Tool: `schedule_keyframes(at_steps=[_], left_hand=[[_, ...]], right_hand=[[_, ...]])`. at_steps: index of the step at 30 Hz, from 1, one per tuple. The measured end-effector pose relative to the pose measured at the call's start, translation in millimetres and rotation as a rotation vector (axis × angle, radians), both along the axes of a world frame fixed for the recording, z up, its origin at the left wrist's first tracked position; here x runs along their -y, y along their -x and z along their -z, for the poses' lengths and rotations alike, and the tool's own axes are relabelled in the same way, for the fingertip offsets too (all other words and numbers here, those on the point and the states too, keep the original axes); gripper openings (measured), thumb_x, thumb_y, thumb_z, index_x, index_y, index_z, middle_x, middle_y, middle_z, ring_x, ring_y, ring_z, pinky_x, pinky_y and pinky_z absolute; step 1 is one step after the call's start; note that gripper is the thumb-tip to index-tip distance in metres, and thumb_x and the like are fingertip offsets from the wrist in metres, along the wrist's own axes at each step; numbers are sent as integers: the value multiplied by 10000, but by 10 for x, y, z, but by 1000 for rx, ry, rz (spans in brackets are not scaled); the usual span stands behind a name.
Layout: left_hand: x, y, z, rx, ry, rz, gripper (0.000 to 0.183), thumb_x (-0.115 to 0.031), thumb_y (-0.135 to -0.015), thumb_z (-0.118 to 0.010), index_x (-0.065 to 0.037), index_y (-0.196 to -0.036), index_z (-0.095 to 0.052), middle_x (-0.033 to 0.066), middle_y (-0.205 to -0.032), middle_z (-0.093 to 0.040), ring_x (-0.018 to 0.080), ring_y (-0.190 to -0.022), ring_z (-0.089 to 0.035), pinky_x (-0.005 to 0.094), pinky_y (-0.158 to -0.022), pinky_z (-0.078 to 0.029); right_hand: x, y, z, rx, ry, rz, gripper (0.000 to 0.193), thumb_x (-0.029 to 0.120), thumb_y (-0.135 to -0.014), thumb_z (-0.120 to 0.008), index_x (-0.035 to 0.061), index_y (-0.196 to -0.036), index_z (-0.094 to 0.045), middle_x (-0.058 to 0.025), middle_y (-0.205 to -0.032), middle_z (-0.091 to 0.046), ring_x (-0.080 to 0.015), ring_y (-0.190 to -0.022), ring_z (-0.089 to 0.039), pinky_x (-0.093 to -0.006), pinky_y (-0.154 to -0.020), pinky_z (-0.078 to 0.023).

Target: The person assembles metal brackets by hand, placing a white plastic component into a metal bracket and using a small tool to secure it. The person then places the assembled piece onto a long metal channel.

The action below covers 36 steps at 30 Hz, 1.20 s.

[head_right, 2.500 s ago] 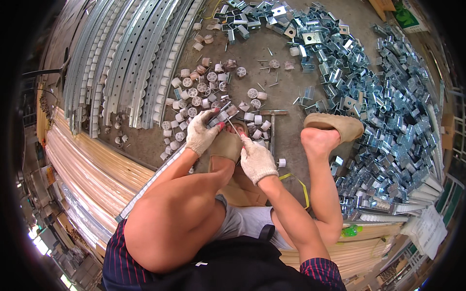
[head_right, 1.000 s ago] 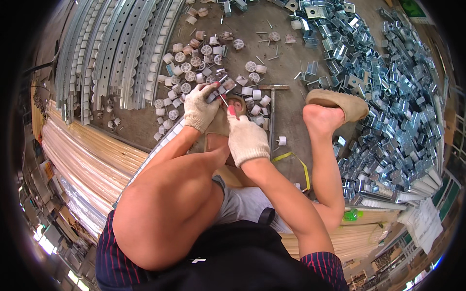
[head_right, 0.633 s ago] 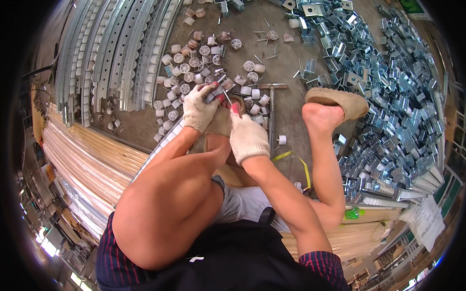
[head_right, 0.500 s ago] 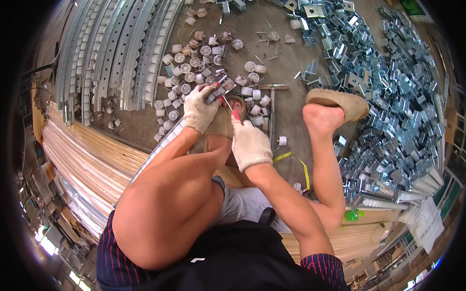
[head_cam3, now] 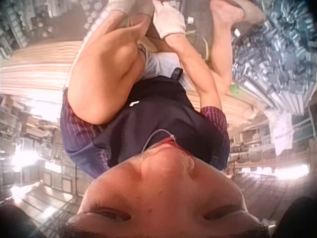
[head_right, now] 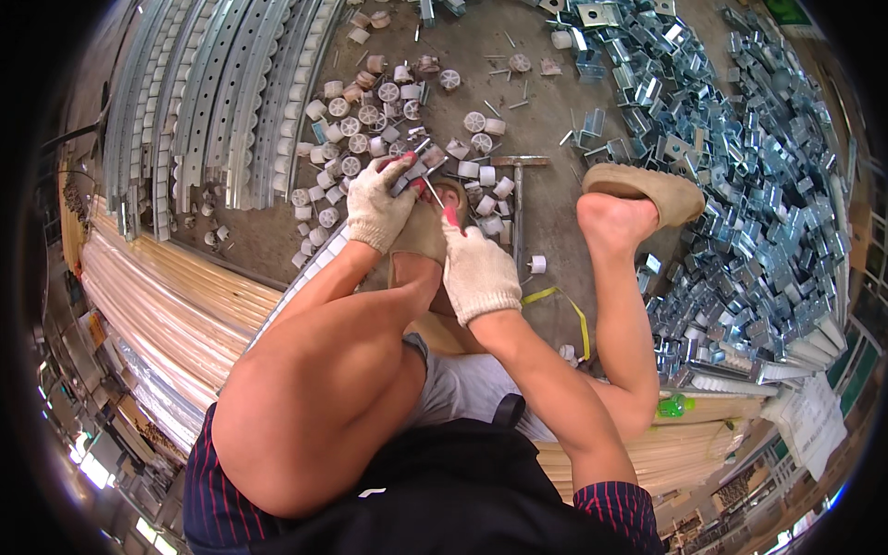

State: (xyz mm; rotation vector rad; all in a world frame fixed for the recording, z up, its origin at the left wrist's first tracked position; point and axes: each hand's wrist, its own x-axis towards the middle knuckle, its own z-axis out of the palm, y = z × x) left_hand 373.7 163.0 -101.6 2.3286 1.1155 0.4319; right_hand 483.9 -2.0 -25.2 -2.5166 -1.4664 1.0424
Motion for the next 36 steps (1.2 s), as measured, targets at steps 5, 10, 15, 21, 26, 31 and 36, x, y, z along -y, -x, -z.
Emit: schedule_keyframes(at_steps=[5,10,15,21,26,31,36], left_hand=[[-29,-42,-57,31,40,38,354,-275,-784,-872,-140,-1104,-802,124,-1074,-753,347,-945,-730,455,-826,-583],[-10,-12,-97,33,35,10,314,-240,-796,-853,-125,-1084,-801,137,-1081,-755,347,-941,-735,450,-837,-590],[30,-69,17,86,87,6,311,-231,-793,-859,-119,-1077,-802,132,-1078,-761,347,-954,-743,451,-849,-596],[-20,-16,-21,7,100,53,406,-192,-816,-833,-129,-1212,-773,149,-1176,-728,378,-1041,-715,454,-892,-581],[-44,-33,-26,-4,95,116,428,-159,-828,-807,-143,-1253,-760,150,-1184,-722,385,-1087,-694,464,-931,-565],[-41,-23,-37,16,129,105,430,-146,-836,-793,-149,-1265,-759,140,-1181,-725,380,-1101,-689,463,-951,-555],[-57,-6,-13,10,148,97,435,-136,-838,-784,-158,-1272,-760,133,-1176,-728,373,-1092,-691,463,-951,-555]], right_hand=[[-74,-134,149,17,-24,-7,549,190,-1016,-549,161,-1561,-495,-181,-1072,-709,-385,-899,-749,-517,-751,-619],[50,-141,249,-51,-121,-14,551,208,-1017,-557,208,-1565,-502,-193,-1042,-698,-416,-844,-733,-530,-734,-610],[201,-149,701,-116,-282,31,527,225,-1011,-575,229,-1536,-535,-195,-959,-700,-427,-812,-718,-537,-732,-604],[165,-161,535,-141,-233,6,528,228,-1006,-579,241,-1532,-541,-188,-952,-704,-420,-801,-717,-534,-718,-599],[186,-192,811,-103,-403,45,547,229,-1000,-584,282,-1541,-530,-184,-911,-693,-422,-790,-712,-533,-703,-594],[159,-279,776,-112,-302,55,548,221,-1001,-575,276,-1544,-534,-190,-946,-704,-416,-795,-716,-533,-717,-599],[220,-193,703,-130,-285,-6,446,209,-1002,-573,197,-1446,-612,-189,-979,-719,-413,-820,-724,-533,-716,-599]])
